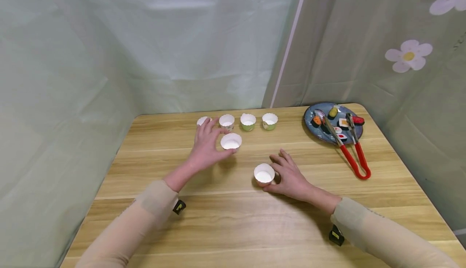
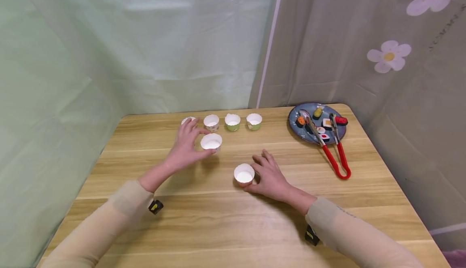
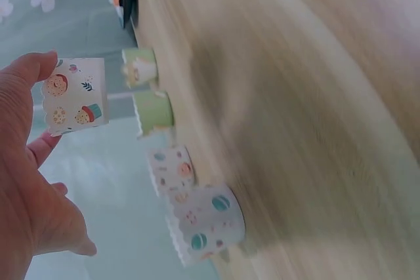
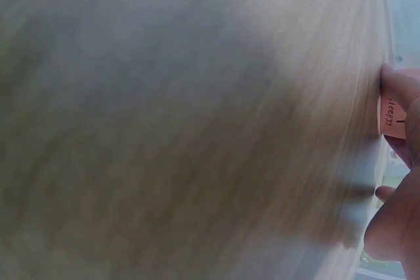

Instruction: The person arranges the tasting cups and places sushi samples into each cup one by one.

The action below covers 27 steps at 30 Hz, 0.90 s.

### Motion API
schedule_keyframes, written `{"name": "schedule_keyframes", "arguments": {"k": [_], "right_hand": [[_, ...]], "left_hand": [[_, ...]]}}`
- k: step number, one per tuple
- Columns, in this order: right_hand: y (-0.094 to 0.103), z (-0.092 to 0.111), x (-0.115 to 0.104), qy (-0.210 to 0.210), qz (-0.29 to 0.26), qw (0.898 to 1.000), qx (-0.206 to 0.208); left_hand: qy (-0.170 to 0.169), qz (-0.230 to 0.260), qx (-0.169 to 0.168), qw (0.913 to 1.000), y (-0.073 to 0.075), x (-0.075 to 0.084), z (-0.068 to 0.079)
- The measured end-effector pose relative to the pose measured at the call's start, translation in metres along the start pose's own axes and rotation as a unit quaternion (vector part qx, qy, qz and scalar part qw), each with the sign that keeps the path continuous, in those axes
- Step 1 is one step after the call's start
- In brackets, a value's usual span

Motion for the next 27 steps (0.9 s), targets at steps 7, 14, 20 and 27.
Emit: {"name": "schedule_keyframes", "arguments": {"k": [7, 14, 20, 27], "right_hand": [[0.0, 0.0, 0.0, -0.006, -0.001, 1.0, -0.006], [0.001, 0.001, 0.0, -0.011, -0.007, 1.0, -0.01], [0.0, 0.001, 0.001, -0.013, -0.006, 1.0, -0.01], [0.0, 0.001, -0.001, -0.011, -0.006, 1.0, -0.011]], "left_hand": [[0.021, -0.01, 0.008, 0.9997, 0.006, -0.016, -0.01], [0.056, -0.03, 0.007, 0.998, 0.006, -0.031, -0.024], [0.08, -0.058, -0.006, 0.9951, 0.0, -0.038, -0.031], [0.097, -0.085, -0.032, 0.9912, -0.016, -0.042, -0.032]]}}
Point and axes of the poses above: each hand's wrist, its own z-axis away from the middle knuckle, its own y-axis out of the back of the hand, x = y × z, the point moved 2 cm from there along -z, towards the middle knuckle, and after that the axes turned 7 degrees about -x, right-handed, at the moved point
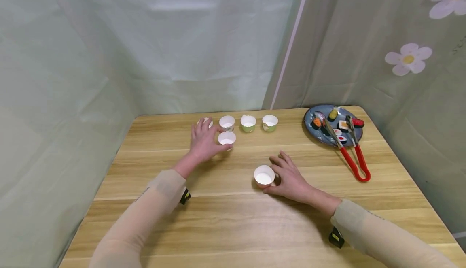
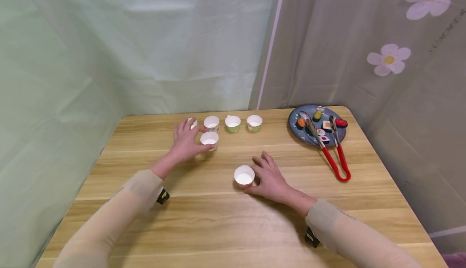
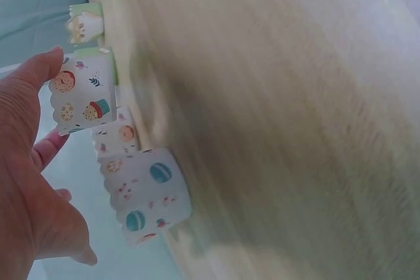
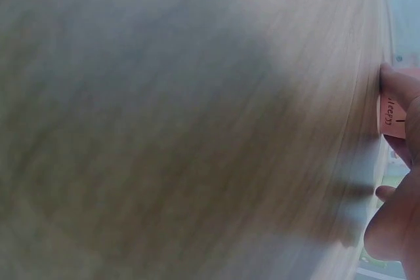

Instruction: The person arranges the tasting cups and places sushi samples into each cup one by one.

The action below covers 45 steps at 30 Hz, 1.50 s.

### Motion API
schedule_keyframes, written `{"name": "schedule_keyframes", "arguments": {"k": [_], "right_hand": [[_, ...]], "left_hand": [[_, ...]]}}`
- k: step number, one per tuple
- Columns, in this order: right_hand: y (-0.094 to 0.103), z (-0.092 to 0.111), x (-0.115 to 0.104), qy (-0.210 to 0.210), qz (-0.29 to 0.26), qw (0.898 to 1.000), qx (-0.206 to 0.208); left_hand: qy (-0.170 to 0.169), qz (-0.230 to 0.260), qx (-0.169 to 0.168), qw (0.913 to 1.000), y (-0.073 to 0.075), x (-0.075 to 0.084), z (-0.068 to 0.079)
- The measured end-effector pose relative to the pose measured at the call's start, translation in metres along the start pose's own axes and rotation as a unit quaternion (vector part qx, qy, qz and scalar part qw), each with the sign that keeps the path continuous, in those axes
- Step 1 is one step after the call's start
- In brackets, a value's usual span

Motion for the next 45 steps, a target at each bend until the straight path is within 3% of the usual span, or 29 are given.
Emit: {"name": "schedule_keyframes", "arguments": {"k": [16, 39, 45], "right_hand": [[-0.001, 0.0, -0.001, -0.005, 0.002, 1.0, -0.004], [0.001, 0.0, -0.002, -0.004, 0.003, 1.0, -0.002], [0.001, 0.0, -0.002, -0.004, 0.003, 1.0, -0.006]], "left_hand": [[0.009, -0.01, -0.006, 0.9999, -0.011, 0.0, -0.002], [0.018, -0.016, -0.026, 0.9994, -0.012, -0.003, -0.001], [0.006, -0.006, -0.021, 0.9997, -0.012, -0.002, 0.001]]}}
Point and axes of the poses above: each hand's wrist, its own z-axis away from the middle knuckle, its own y-axis out of the back of the hand, x = y × z, the point moved 2 cm from there along -z, towards the middle knuckle, and after that the axes turned 7 degrees about -x, right-handed, at the moved point
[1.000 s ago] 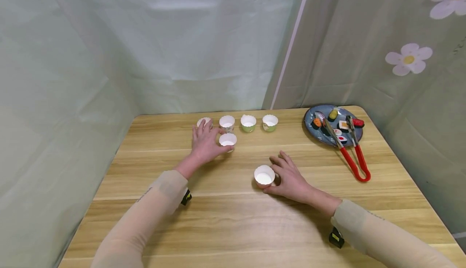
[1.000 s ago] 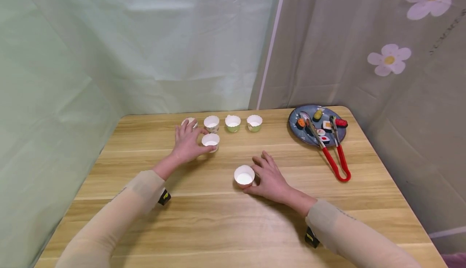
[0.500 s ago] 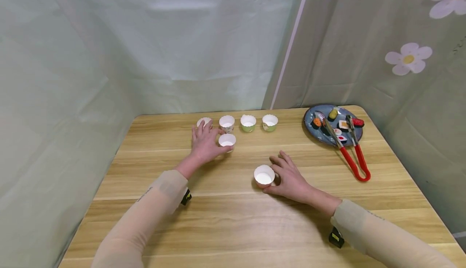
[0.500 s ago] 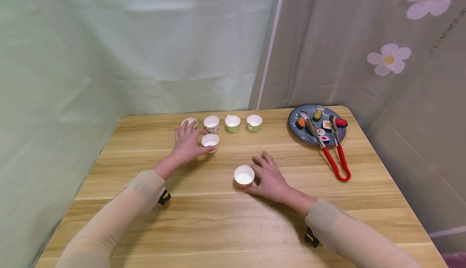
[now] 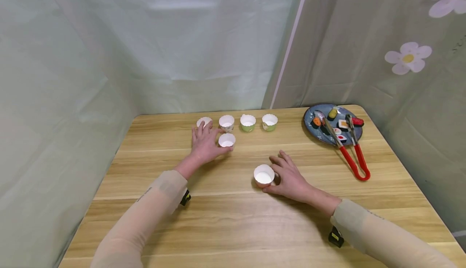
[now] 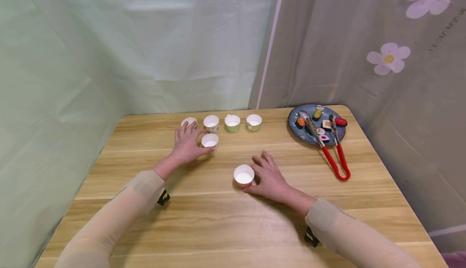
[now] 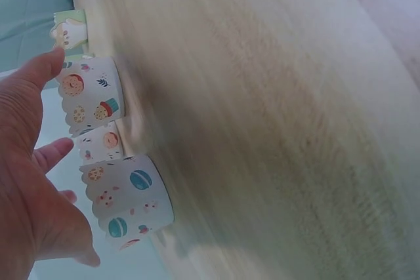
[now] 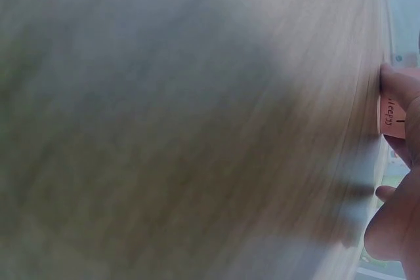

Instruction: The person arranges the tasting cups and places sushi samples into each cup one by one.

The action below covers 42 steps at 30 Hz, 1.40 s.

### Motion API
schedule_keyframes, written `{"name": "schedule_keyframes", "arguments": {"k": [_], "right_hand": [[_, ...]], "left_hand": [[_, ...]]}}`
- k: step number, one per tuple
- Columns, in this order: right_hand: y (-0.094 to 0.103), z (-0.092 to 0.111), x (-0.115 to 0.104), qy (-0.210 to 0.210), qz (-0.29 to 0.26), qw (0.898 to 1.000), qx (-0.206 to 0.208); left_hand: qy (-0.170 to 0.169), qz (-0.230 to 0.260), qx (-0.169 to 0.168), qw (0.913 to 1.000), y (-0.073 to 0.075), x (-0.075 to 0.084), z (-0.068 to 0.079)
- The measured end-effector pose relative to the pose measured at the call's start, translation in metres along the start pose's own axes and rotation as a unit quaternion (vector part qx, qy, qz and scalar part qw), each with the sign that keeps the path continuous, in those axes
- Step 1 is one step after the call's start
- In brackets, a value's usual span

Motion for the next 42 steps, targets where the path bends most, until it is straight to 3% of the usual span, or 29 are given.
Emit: {"name": "schedule_keyframes", "arguments": {"k": [9, 20, 28, 33, 42], "right_hand": [[0.0, 0.001, 0.0, -0.001, -0.004, 1.0, 0.0], [0.0, 0.001, 0.0, -0.004, -0.004, 1.0, 0.0], [0.0, 0.001, 0.001, -0.001, -0.005, 1.0, -0.001], [-0.001, 0.001, 0.001, -0.001, -0.004, 1.0, 0.0], [0.0, 0.0, 0.001, -0.001, -0.003, 1.0, -0.001]], "left_hand": [[-0.017, -0.003, 0.008, 0.9998, 0.005, 0.0, 0.002], [-0.073, 0.038, 0.034, 0.996, 0.033, 0.01, 0.012], [-0.102, 0.038, 0.027, 0.9936, 0.045, 0.021, 0.024], [-0.137, 0.041, 0.029, 0.9894, 0.052, 0.033, 0.033], [-0.224, 0.05, 0.031, 0.9728, 0.053, 0.06, 0.047]]}}
Point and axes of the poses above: each hand's wrist, its own z-axis away from the middle knuckle, its own y-axis out of the back of the hand, x = y × z, the point moved 2 cm from there along -z, towards the middle knuckle, and after that the axes turned 7 degrees about -x, right-handed, at the moved point
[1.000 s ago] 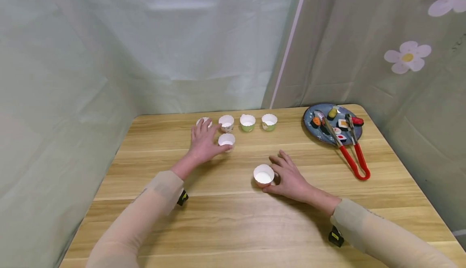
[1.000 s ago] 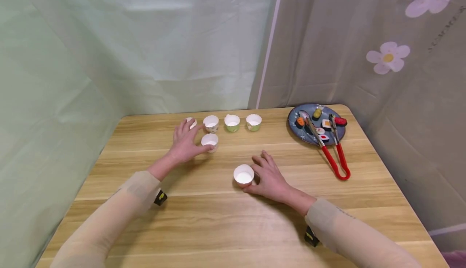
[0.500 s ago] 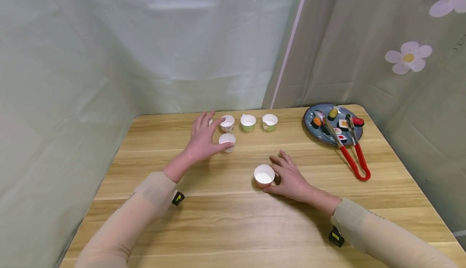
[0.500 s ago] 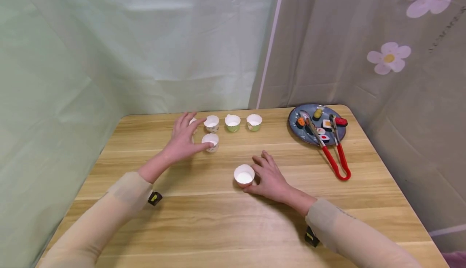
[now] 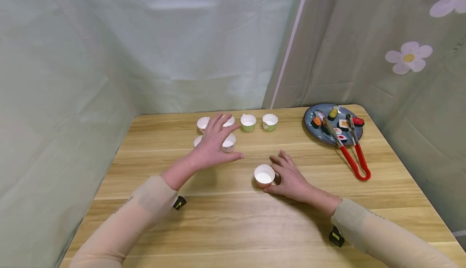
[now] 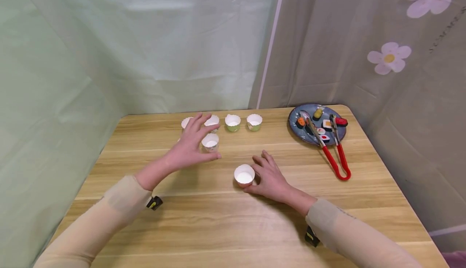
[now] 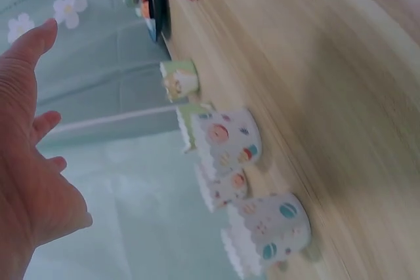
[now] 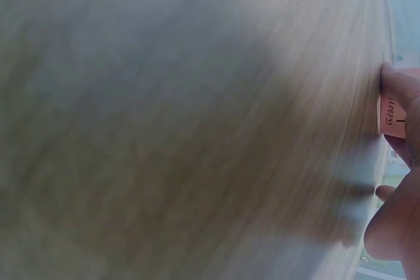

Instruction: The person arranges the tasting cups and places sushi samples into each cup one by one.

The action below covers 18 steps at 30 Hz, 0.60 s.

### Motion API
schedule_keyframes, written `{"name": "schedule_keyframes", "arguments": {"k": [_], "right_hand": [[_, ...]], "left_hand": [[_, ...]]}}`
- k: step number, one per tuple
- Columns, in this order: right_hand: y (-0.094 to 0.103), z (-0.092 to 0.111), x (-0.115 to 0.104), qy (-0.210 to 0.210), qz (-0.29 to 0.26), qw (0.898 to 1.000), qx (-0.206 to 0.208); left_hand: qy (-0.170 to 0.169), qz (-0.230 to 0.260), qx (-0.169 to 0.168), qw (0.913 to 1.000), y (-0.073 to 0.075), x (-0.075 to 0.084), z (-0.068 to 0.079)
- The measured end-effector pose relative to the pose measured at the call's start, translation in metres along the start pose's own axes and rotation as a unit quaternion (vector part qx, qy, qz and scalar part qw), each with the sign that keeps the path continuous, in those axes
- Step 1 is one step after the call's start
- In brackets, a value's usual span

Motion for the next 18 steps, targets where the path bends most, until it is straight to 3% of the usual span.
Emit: {"name": "schedule_keyframes", "arguments": {"k": [8, 18], "right_hand": [[0.0, 0.0, 0.0, -0.003, 0.001, 1.0, -0.003], [0.001, 0.001, -0.002, -0.005, 0.008, 1.0, -0.002]], "left_hand": [[-0.03, -0.016, -0.026, 0.9991, -0.012, 0.017, 0.001], [-0.014, -0.029, -0.095, 0.9949, -0.042, 0.029, 0.008]]}}
Point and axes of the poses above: each hand's wrist, its own z-axis away from the middle knuckle, its own y-axis out of the back of the hand, x = y × z, the point moved 2 cm from there along -z, towards the middle knuckle, and after that the axes turned 7 degrees about -x, right-handed, at the moved point
